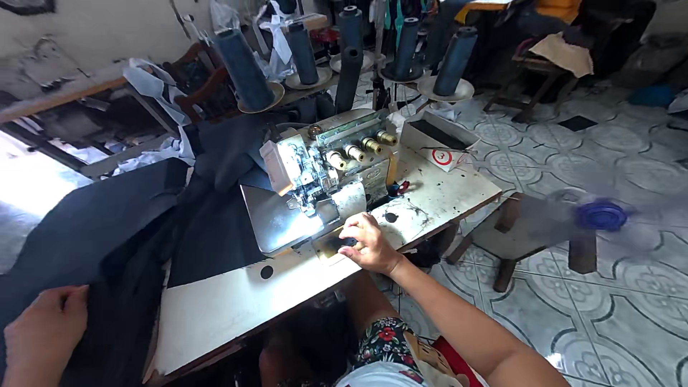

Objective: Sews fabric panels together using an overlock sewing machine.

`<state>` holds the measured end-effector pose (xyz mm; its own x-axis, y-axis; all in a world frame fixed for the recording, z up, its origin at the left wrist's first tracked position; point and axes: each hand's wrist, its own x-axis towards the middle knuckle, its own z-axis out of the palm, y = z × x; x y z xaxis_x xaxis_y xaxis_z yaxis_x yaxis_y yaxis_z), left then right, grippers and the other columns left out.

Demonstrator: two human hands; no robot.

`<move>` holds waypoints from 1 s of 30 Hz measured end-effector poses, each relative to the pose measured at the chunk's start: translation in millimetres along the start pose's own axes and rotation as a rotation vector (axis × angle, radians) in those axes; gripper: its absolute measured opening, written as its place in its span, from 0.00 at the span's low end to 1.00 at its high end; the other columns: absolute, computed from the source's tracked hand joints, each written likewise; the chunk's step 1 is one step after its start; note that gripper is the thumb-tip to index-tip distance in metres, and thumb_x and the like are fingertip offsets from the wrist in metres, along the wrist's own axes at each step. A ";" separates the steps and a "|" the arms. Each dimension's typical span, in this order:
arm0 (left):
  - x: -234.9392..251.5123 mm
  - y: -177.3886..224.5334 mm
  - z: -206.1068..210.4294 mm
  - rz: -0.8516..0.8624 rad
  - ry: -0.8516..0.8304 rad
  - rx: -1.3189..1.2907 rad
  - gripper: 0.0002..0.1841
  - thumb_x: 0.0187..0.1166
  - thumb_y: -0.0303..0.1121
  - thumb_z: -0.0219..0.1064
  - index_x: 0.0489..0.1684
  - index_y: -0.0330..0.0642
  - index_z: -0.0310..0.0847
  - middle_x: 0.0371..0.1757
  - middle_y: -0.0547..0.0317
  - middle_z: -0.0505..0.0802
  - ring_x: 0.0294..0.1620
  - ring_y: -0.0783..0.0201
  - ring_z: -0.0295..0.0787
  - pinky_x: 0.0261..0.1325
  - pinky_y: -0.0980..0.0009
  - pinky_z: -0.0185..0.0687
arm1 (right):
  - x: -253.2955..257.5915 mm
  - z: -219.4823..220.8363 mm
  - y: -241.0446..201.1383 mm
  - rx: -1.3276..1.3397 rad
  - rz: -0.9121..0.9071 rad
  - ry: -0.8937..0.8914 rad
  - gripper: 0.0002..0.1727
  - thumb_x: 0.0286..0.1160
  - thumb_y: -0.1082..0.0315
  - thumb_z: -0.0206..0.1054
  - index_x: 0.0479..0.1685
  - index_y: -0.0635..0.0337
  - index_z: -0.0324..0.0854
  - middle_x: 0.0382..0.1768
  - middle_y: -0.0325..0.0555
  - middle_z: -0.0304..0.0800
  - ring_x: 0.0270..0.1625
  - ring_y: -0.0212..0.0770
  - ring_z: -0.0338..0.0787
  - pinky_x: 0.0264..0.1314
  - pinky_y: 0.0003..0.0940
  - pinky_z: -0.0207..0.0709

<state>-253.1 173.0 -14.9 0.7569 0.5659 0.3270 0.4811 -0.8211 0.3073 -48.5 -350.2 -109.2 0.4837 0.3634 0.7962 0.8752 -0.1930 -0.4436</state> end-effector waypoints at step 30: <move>-111.2 259.9 55.0 0.805 -0.324 -0.636 0.12 0.80 0.36 0.70 0.51 0.39 0.90 0.48 0.60 0.95 0.52 0.70 0.92 0.63 0.70 0.86 | -7.7 25.7 -125.8 1.080 1.012 -0.422 0.10 0.85 0.76 0.55 0.54 0.64 0.80 0.44 0.35 0.94 0.50 0.25 0.92 0.62 0.28 0.86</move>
<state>-188.0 -107.5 -20.5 0.8747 -0.2470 0.4171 -0.4586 -0.7005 0.5468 -162.5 -305.3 -70.1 0.6529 0.7508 -0.1001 -0.3203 0.1539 -0.9347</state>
